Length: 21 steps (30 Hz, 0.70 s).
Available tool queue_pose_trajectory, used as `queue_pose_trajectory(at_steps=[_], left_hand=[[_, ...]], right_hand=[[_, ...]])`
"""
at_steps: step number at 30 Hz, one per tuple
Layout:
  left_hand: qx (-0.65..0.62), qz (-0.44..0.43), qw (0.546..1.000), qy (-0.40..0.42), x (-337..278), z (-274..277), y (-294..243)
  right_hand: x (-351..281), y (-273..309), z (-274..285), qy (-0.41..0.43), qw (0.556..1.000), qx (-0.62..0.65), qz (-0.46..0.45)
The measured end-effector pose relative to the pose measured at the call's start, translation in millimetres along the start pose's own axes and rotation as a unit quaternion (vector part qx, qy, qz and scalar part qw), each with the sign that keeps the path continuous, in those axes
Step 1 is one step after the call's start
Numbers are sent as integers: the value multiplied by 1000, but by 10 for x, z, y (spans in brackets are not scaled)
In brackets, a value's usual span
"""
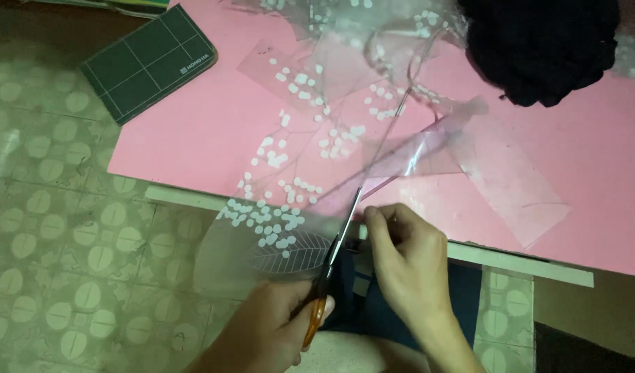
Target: Measuring decorative film with a ruler and pencil, then cutting it with scissors.
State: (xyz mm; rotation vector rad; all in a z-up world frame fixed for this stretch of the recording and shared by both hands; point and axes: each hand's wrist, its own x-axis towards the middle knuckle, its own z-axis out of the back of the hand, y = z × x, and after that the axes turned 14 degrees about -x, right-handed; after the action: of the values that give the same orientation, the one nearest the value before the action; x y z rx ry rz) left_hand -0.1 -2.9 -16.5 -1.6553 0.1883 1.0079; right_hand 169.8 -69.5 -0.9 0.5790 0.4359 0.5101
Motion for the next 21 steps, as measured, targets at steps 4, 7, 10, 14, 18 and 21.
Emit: queue_pose_trajectory(at_steps=[4,7,10,14,18,21], left_hand=[[20,-38,999,10,-7,27,41],[46,-8,999,3,-20,43,12],[72,-13,997,-7,-2,68,41],[76,-85,993,2,22,94,91],[64,-35,997,-1,27,72,3],[65,-57,996,-2,55,77,-51]], right_hand=[[140,41,-13,88,989,116,-39],[206,-15,-60,126,975,182,-14],[237,8,-28,144,972,183,-9],[254,-59,-67,152,969,194,5],[235,-73,-100,154,963,222,-17],[222,-111,-129,136,973,188,21]])
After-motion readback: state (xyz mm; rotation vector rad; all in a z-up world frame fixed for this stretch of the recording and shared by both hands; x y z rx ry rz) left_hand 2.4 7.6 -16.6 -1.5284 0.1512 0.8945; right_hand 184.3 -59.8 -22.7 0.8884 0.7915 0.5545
